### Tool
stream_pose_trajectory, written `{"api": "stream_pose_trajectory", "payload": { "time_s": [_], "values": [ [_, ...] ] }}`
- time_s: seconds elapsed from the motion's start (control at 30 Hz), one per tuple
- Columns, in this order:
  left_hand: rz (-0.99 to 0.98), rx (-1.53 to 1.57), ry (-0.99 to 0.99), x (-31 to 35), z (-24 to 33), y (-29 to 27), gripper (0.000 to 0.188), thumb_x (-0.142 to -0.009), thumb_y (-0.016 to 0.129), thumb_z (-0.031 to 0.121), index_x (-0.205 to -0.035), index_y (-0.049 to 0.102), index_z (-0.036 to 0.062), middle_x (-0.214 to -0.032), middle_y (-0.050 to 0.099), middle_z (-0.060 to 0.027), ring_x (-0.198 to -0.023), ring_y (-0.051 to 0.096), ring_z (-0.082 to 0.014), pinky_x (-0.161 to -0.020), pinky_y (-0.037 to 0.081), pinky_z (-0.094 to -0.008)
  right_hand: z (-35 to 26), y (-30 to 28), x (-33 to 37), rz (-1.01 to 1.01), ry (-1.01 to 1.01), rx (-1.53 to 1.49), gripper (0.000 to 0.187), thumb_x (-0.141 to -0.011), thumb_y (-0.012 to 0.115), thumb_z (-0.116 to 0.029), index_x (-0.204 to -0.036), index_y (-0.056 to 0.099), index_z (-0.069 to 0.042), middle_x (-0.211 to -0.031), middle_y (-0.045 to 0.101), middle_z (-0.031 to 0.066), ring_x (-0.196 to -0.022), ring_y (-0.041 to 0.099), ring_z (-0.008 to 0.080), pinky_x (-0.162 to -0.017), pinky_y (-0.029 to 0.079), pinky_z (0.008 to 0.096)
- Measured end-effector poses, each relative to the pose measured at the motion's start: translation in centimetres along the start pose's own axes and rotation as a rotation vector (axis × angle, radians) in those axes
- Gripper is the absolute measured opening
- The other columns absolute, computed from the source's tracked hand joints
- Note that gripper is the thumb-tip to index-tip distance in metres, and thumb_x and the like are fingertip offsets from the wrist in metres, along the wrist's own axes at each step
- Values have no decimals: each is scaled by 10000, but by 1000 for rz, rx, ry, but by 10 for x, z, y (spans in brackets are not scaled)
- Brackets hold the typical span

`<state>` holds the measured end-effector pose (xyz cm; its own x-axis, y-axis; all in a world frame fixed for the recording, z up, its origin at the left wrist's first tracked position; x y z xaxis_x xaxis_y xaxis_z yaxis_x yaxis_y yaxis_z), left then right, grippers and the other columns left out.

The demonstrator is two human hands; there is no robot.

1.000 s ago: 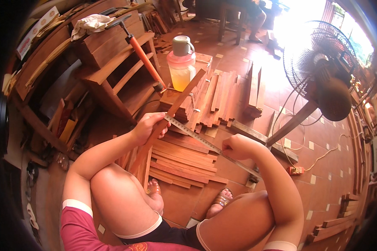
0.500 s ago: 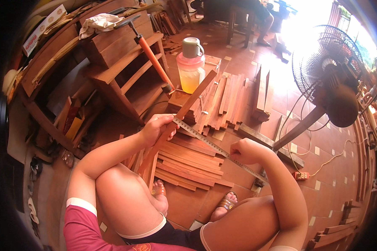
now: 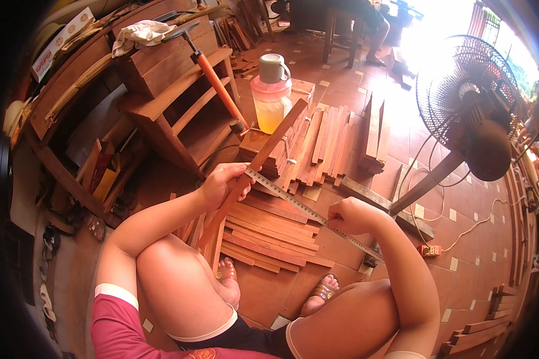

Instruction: The person sits on the floor and measures wooden planks using a metal ruler and a try square. They repeatedly place the ruler along the planks and check alignment with the square, handling several pieces one at a time.

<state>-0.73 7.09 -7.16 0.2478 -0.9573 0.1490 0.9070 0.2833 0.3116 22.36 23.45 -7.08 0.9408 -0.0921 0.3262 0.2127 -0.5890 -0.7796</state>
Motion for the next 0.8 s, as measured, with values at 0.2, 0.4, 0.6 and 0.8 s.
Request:
{"api": "stream_pose_trajectory", "payload": {
  "time_s": [0.2,0.4,0.6,0.8],
  "values": [
    [33,5,-8,1,-1,-1,384,-1009,481,268,-1251,577,-15,-907,629,-87,-692,581,-143,-582,464,-276,0,1,-1,3,-20,2,167,-835,671,-190,-873,693,-30,-784,689,162,-738,663,319,-697,528,400],
    [36,12,-1,0,2,6,399,-1011,477,272,-1273,572,-14,-918,619,-85,-686,567,-141,-570,448,-273,1,0,1,-2,-21,7,179,-838,673,-194,-880,689,-21,-791,690,167,-748,668,319,-705,528,400],
    [34,8,8,3,4,5,404,-1016,456,283,-1259,586,-14,-912,614,-78,-679,567,-139,-563,446,-270,-3,-2,1,-12,-10,-6,196,-847,678,-211,-893,687,-20,-814,696,162,-770,671,319,-722,527,401],
    [40,-1,0,2,3,5,397,-1018,461,307,-1216,596,-10,-889,614,-73,-666,575,-139,-567,458,-265,-1,-1,2,-28,12,-15,187,-843,683,-206,-894,681,-26,-822,692,157,-775,660,319,-723,520,404]
  ]
}}
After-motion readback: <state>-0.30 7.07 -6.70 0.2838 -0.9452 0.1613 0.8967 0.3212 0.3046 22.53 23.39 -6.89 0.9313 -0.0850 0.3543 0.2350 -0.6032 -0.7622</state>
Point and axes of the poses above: each hand's wrist, its own x-axis away from the middle knuckle, its own y-axis out of the palm, z = x × y, the point moved 8 cm from there along -x, towards the middle knuckle
